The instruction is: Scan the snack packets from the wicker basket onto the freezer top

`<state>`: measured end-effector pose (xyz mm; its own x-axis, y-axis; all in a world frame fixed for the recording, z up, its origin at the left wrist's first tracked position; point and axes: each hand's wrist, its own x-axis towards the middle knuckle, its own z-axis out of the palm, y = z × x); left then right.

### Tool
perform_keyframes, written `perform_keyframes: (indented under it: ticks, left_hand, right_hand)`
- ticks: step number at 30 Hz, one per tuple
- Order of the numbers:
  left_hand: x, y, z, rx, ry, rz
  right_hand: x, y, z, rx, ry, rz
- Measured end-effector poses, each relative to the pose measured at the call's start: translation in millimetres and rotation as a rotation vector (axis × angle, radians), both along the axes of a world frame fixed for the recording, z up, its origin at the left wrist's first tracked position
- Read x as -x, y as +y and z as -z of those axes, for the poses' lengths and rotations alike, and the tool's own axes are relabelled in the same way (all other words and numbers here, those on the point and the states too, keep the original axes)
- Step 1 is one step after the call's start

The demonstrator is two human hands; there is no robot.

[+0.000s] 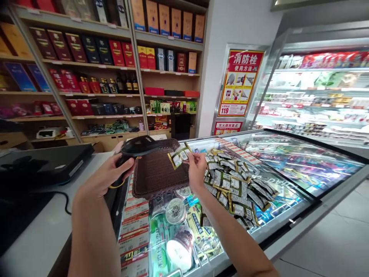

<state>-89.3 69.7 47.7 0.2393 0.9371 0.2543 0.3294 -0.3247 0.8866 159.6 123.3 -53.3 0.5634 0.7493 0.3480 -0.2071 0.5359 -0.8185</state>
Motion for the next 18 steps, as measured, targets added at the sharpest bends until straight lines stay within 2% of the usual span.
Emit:
perform_keyframes:
  ticks: [3, 5, 11, 18]
  left_hand:
    - [2.1, -0.5, -1.1, 0.021, 0.003, 0.015]
    - [-0.8, -0.3, -1.6, 0.036, -0.008, 0.026]
    - [-11.3, -2.7, -3.8, 0.103, -0.006, 0.02]
    - [-19.4, 4.7, 0.7, 0.174, 0.012, 0.036]
  right_hand:
    - [0.1, 14.6, -28.7, -0.024, 0.036, -0.071]
    - [-3.0, 19.6, -36.6, -0.013, 0.038, -0.123]
    - [-24.5, 25.5, -39.4, 0.105, 0.121, -0.282]
    - [-36.1, 27.3, -44.7, 0.133, 0.142, -0.278]
